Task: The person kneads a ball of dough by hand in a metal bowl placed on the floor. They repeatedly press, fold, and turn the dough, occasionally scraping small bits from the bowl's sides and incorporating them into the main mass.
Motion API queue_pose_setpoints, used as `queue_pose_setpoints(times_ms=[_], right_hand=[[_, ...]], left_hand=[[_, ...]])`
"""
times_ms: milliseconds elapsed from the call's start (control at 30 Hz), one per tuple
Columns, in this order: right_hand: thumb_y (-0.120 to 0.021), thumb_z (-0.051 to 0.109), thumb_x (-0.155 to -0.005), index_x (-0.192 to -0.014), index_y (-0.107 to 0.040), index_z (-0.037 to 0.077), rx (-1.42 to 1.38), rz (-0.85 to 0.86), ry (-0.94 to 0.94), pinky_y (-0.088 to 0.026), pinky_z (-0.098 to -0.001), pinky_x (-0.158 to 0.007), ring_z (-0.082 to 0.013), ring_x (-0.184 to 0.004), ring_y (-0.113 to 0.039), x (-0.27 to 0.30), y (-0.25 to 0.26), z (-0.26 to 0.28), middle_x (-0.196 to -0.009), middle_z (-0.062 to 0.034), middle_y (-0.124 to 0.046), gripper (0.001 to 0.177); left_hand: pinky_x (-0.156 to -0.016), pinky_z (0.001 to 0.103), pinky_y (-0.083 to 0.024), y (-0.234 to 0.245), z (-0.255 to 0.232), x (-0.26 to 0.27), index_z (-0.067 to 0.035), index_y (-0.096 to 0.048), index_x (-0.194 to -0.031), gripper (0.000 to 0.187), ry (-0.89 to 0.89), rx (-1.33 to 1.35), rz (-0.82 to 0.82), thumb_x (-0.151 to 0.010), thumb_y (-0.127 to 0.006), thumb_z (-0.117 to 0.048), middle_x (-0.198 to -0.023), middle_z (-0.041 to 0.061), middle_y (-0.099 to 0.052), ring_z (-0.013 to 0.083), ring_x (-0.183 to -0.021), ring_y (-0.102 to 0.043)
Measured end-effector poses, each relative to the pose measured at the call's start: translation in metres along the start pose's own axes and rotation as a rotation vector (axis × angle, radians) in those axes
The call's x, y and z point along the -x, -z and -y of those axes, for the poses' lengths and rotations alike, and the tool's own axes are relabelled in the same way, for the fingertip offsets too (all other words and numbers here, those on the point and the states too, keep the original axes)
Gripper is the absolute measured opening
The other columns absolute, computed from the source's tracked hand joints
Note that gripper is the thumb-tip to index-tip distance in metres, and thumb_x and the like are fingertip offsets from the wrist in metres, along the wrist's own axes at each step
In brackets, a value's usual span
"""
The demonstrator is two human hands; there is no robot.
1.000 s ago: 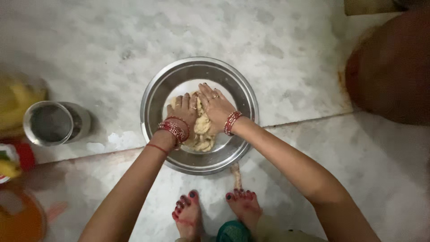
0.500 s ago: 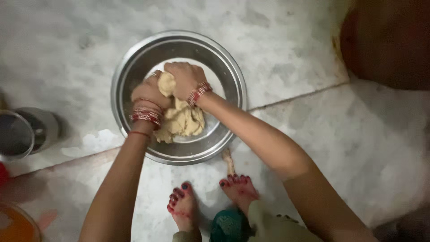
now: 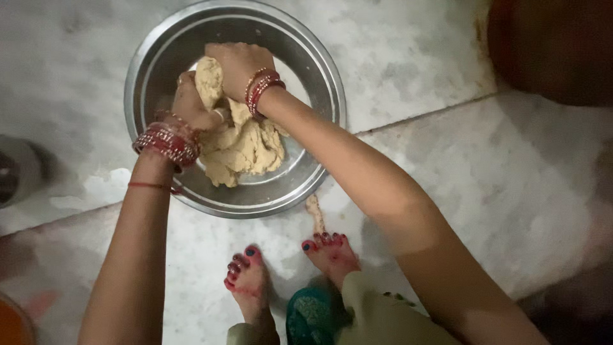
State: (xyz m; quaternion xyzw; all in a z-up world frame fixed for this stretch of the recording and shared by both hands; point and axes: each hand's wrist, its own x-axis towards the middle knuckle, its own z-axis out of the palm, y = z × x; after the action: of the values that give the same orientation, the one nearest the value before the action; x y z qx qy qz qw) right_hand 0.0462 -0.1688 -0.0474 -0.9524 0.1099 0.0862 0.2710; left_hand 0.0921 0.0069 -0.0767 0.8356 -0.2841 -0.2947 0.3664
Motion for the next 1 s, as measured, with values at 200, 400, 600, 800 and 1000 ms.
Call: queue_pose_setpoints(times_ms=[200,400,600,800,1000], right_hand=[[-0.059,0.005,-0.081,-0.108,-0.071,0.027,-0.029,-0.163,0.042,-0.058,-0.0447,-0.078,-0.0293,-0.098,-0.073,0.004,-0.005,-0.011,-0.107,-0.0036,-0.076,0.037],[-0.063,0.004,-0.081,-0.116,-0.069,0.022,-0.049,-0.151,0.024,-0.057,-0.044,-0.083,-0.0294,-0.102,-0.071,0.003,-0.019,-0.016,-0.115,-0.0055,-0.073,0.04],[-0.066,0.004,-0.079,-0.118,-0.066,0.019,0.033,-0.146,0.108,-0.057,-0.0446,-0.085,-0.0314,-0.104,-0.07,0.007,-0.02,-0.022,-0.115,-0.005,-0.073,0.042],[-0.066,0.009,-0.082,-0.12,-0.066,0.021,0.027,-0.243,0.25,-0.056,-0.0438,-0.083,-0.0288,-0.107,-0.068,0.008,-0.029,-0.025,-0.114,-0.0037,-0.072,0.039],[-0.062,0.012,-0.096,-0.127,-0.063,0.019,0.093,-0.227,0.461,-0.053,-0.0447,-0.092,-0.0281,-0.113,-0.068,0.051,-0.022,-0.01,-0.126,-0.0036,-0.067,0.033]], left_hand=[[-0.118,0.062,-0.029,-0.002,-0.086,0.056,0.018,-0.011,-0.151,0.134,-0.174,-0.536,-0.076,-0.071,-0.096,-0.047,-0.153,0.041,-0.02,0.0615,-0.14,-0.025],[-0.111,0.064,-0.028,-0.01,-0.093,0.08,-0.011,0.001,-0.167,0.145,0.377,-0.483,0.139,-0.06,-0.096,-0.028,-0.172,0.022,-0.006,0.0457,-0.151,-0.014],[-0.129,0.047,-0.034,-0.029,-0.06,0.084,-0.005,-0.015,-0.167,0.128,-0.023,-0.227,-0.213,-0.067,-0.094,-0.023,-0.164,0.018,-0.028,0.0427,-0.152,-0.034],[-0.121,0.052,-0.036,-0.031,-0.035,0.086,-0.001,-0.015,-0.163,0.13,-0.124,-0.495,-0.2,-0.065,-0.097,-0.02,-0.171,0.021,-0.025,0.0453,-0.15,-0.035],[-0.122,0.051,-0.041,-0.044,-0.011,0.096,0.0,-0.011,-0.162,0.127,0.148,-0.325,-0.288,-0.077,-0.097,-0.041,-0.171,0.023,-0.026,0.0442,-0.152,-0.037]])
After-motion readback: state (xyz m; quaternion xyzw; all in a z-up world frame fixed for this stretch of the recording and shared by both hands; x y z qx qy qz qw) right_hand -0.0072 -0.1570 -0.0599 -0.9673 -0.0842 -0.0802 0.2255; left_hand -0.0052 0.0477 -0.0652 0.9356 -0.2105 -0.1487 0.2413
